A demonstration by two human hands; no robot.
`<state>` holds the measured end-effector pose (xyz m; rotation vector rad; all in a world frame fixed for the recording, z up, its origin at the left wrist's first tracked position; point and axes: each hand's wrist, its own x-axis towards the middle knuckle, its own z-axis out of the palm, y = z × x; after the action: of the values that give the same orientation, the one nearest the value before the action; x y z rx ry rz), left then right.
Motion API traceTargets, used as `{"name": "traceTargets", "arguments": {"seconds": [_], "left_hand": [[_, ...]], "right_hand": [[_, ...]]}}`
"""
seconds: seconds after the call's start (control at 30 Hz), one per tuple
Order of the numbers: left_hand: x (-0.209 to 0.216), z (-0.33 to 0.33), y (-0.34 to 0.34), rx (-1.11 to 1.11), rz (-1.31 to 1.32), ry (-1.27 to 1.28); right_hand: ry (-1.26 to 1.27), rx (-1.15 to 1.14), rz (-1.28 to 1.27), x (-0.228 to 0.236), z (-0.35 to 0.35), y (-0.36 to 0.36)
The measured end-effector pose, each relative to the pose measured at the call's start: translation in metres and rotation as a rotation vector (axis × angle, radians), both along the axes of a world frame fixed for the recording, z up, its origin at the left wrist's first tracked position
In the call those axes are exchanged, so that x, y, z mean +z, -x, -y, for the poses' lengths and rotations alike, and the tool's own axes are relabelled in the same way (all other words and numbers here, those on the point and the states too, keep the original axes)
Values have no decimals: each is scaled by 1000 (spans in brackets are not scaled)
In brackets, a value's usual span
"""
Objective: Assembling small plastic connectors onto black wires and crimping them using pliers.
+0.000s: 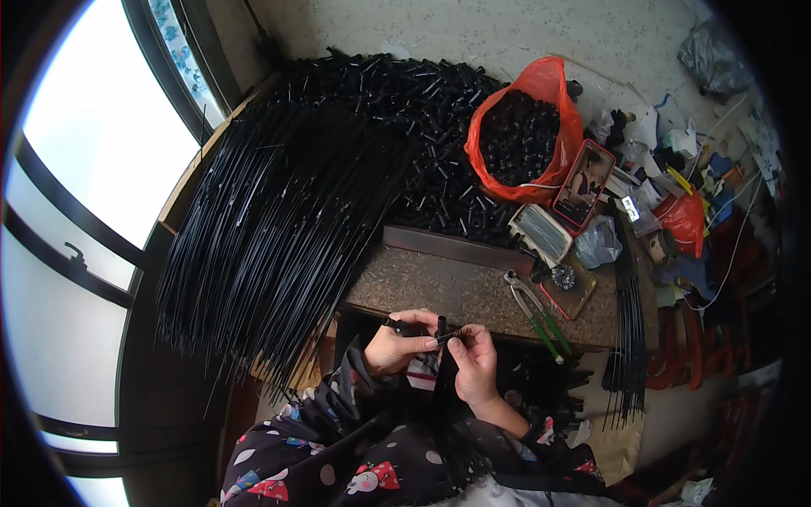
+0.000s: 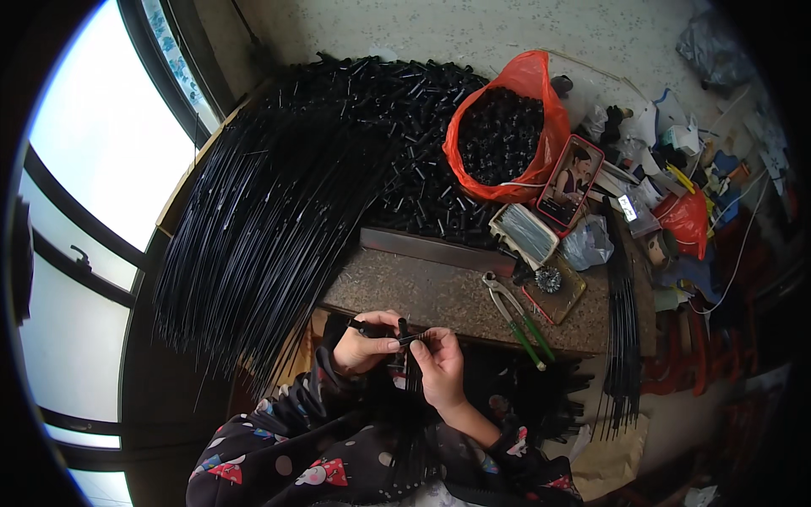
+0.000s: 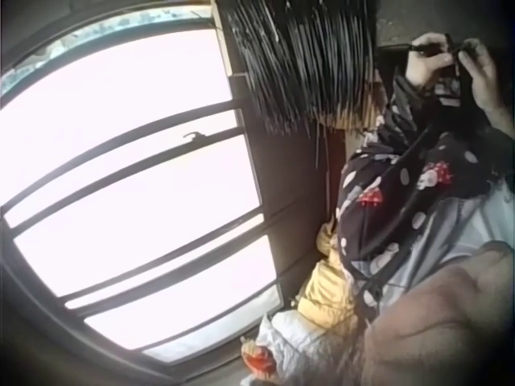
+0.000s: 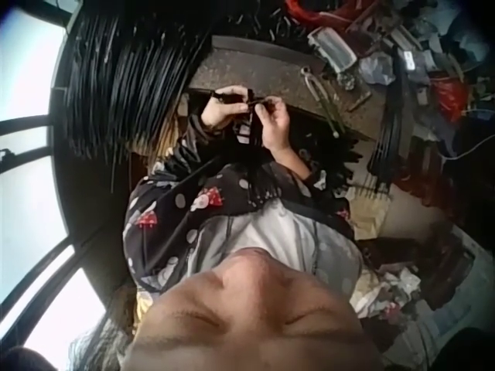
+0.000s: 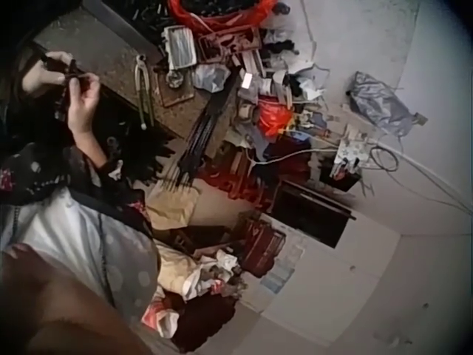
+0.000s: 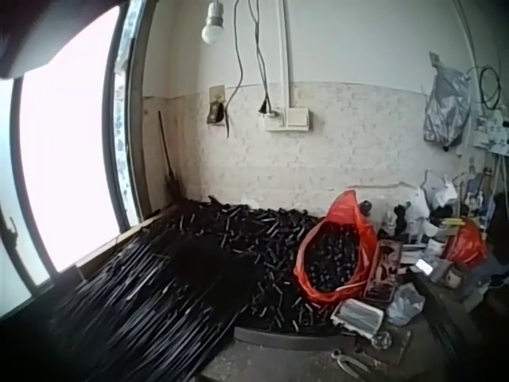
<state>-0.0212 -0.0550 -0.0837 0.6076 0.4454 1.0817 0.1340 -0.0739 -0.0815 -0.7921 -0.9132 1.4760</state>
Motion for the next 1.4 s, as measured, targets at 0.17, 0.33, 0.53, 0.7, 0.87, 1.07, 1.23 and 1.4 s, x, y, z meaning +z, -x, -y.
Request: {"name": "traceTargets", "arguments": {"seconds": [0.17, 0.33, 0.53, 0.7, 0.87, 1.07, 1.23, 1.4], "left_hand": [[15, 9, -11, 308, -563, -405], [7, 16, -22, 267, -140, 22], [19, 6, -10, 380, -637, -413], [31, 1, 1, 152, -663, -340], [18, 3, 13, -42, -271, -167], [11, -21, 26, -96, -467, -592], [15, -29, 27, -260, -397, -610], [41, -36, 5, 48, -377, -455]], "right_hand": [[14, -43, 7, -7, 1, 1], [117, 114, -163, -11, -5, -7], [173, 156, -166, -9, -3, -5], [247, 241, -257, -16, -9, -11], [289, 580, -275, -8, -5, -14], [468, 826, -568, -22, -18, -16], [387, 818, -385, -12, -8, -16], [348, 364, -298, -9, 1, -11]]}}
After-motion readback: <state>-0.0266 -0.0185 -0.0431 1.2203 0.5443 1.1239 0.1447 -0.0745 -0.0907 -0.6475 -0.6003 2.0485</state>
